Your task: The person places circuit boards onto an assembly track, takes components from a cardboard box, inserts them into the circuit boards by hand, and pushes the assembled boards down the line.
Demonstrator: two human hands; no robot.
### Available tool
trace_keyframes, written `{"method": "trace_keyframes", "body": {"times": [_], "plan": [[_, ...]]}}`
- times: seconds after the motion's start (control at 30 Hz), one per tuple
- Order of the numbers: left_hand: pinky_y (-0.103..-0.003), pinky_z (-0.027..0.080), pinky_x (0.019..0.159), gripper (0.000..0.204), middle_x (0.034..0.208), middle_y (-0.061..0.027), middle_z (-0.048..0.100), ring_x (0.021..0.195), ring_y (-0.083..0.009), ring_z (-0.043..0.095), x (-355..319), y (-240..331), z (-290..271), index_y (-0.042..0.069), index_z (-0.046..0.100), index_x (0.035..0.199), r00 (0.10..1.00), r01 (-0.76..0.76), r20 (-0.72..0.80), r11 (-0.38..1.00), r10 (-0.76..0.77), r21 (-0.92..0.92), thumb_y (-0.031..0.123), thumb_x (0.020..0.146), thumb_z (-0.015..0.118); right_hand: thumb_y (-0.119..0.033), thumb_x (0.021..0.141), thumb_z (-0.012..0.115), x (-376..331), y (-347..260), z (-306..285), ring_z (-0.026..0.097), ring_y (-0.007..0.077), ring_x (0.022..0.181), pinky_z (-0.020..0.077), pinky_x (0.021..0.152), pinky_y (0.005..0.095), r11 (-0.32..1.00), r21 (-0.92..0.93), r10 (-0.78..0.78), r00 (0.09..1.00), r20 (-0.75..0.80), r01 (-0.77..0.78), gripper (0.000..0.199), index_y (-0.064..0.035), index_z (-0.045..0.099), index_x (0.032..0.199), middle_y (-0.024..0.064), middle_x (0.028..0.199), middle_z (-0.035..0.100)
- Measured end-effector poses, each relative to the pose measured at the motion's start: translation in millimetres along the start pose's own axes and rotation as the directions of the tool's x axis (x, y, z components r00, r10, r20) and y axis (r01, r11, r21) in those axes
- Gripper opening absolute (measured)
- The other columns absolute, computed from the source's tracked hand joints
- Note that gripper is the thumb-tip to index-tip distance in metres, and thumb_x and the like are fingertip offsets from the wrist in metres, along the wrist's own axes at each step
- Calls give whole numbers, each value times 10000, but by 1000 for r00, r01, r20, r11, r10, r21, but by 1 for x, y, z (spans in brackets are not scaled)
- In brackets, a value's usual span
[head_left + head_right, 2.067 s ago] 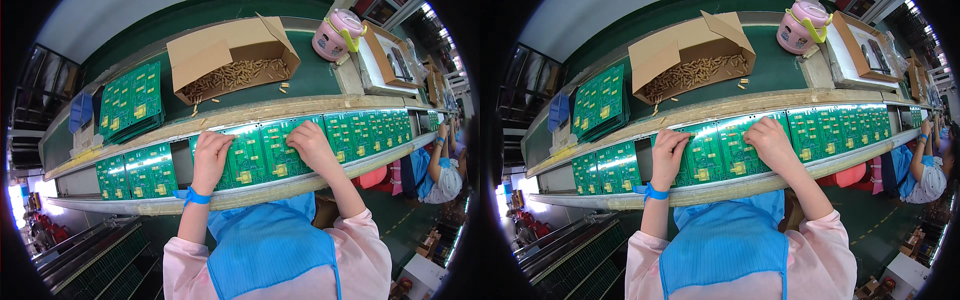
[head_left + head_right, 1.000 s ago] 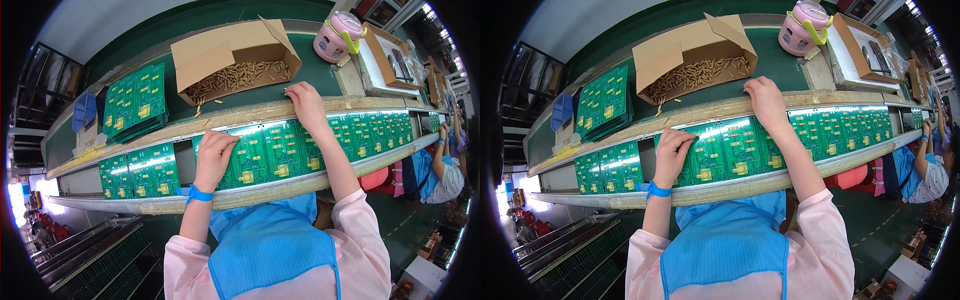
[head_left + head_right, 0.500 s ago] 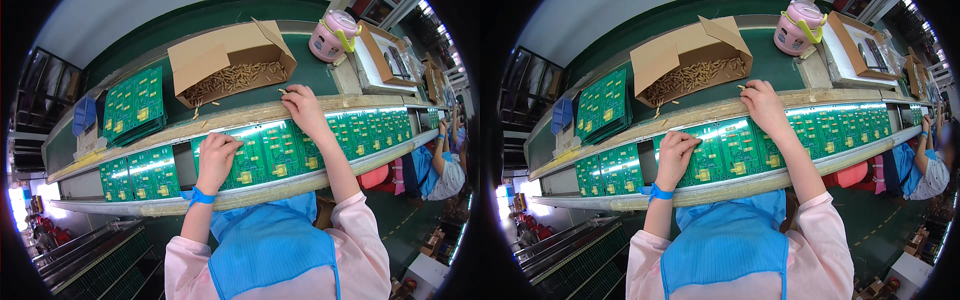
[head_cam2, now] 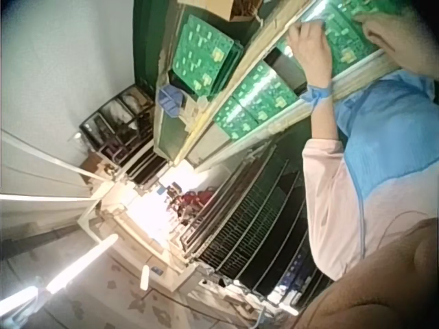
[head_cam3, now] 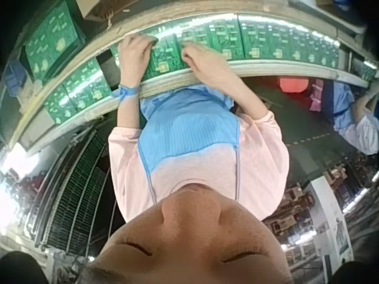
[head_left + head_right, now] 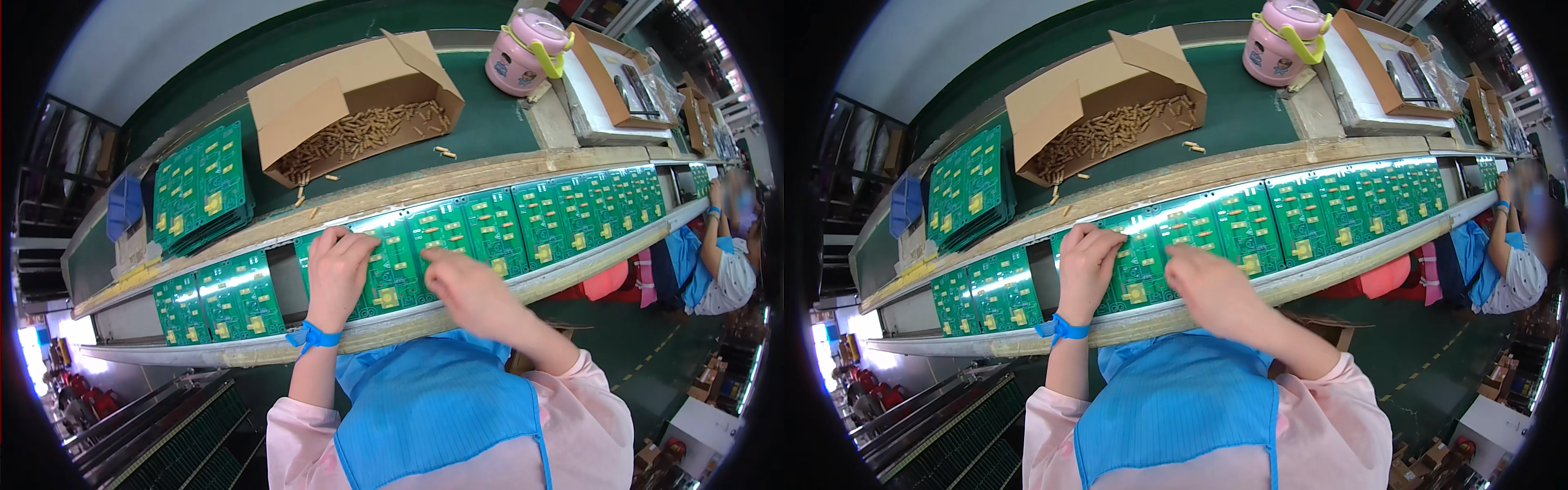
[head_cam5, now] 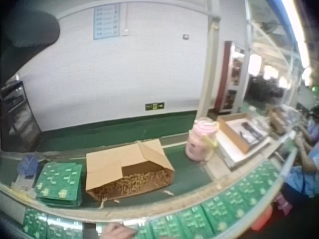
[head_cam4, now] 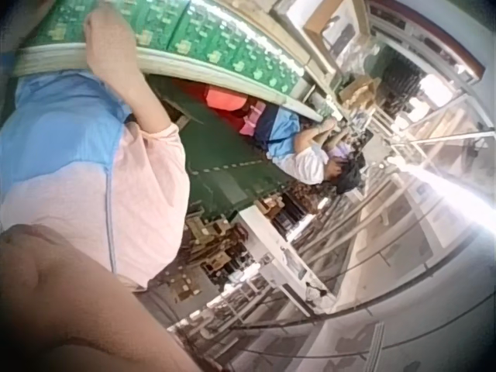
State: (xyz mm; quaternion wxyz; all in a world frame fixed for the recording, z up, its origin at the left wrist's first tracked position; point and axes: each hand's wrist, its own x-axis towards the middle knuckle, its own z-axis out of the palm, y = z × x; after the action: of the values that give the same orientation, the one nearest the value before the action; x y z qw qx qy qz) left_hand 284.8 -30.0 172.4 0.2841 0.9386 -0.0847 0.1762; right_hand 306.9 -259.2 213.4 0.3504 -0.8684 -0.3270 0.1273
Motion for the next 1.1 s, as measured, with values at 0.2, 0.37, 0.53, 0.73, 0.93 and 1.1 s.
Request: {"method": "trace_keyframes", "body": {"times": [0.2, 0.37, 0.53, 0.73, 0.93, 1.1], "plan": [[-384, 449, 808, 156, 904, -23, 653, 952, -240, 584, 0, 8, 2, 90, 699, 880, 1000, 0, 24, 996, -2, 86, 17, 743, 700, -70, 903, 598, -17, 0, 33, 427, 403, 1353, 402, 1068, 507, 996, -78, -55, 998, -15, 54, 100, -39, 523, 963, 253, 1442, 446], [-384, 451, 815, 121, 968, -51, 630, 976, -259, 576, 2, 13, 0, 83, 691, 895, 997, 48, 63, 992, -55, 118, 20, 791, 689, -45, 905, 573, -21, 2, 36, 421, 398, 1360, 395, 1073, 528, 998, -53, 14, 999, -45, -17, 85, -39, 525, 975, 232, 1454, 444], [-398, 455, 845, 278, 988, -87, 617, 985, -291, 565, 3, 12, 1, 80, 664, 1077, 995, 67, 73, 995, -73, 74, 40, 802, 683, -31, 890, 572, -22, 9, 30, 485, 371, 1313, 434, 1036, 493, 999, -13, 37, 993, -112, -39, 73, -29, 534, 953, 204, 1394, 516], [-430, 450, 930, 430, 1117, -168, 602, 1064, -366, 549, -8, 9, -20, 33, 606, 1216, 971, 176, 161, 984, -177, 18, 57, 797, 699, -24, 866, 590, -30, 26, 18, 544, 350, 1256, 464, 1001, 463, 998, -37, 50, 974, -220, -60, 83, -15, 555, 940, 187, 1326, 574], [-433, 411, 1025, 552, 1281, -169, 540, 1196, -365, 505, -32, -2, -48, 27, 572, 1270, 931, 297, 201, 952, -305, 66, 20, 743, 736, -29, 853, 603, -45, 48, -4, 569, 347, 1214, 463, 994, 477, 981, -103, 125, 937, -325, -166, 88, -33, 560, 930, 159, 1292, 602], [-453, 351, 1118, 578, 1440, -165, 483, 1370, -393, 398, -51, -8, -56, 9, 584, 1252, 908, 356, 214, 932, -361, 62, 64, 716, 793, -2, 858, 593, -55, 77, -27, 601, 361, 1113, 471, 957, 431, 936, -112, 240, 837, -491, -334, 93, -25, 570, 944, 178, 1222, 632]]}}
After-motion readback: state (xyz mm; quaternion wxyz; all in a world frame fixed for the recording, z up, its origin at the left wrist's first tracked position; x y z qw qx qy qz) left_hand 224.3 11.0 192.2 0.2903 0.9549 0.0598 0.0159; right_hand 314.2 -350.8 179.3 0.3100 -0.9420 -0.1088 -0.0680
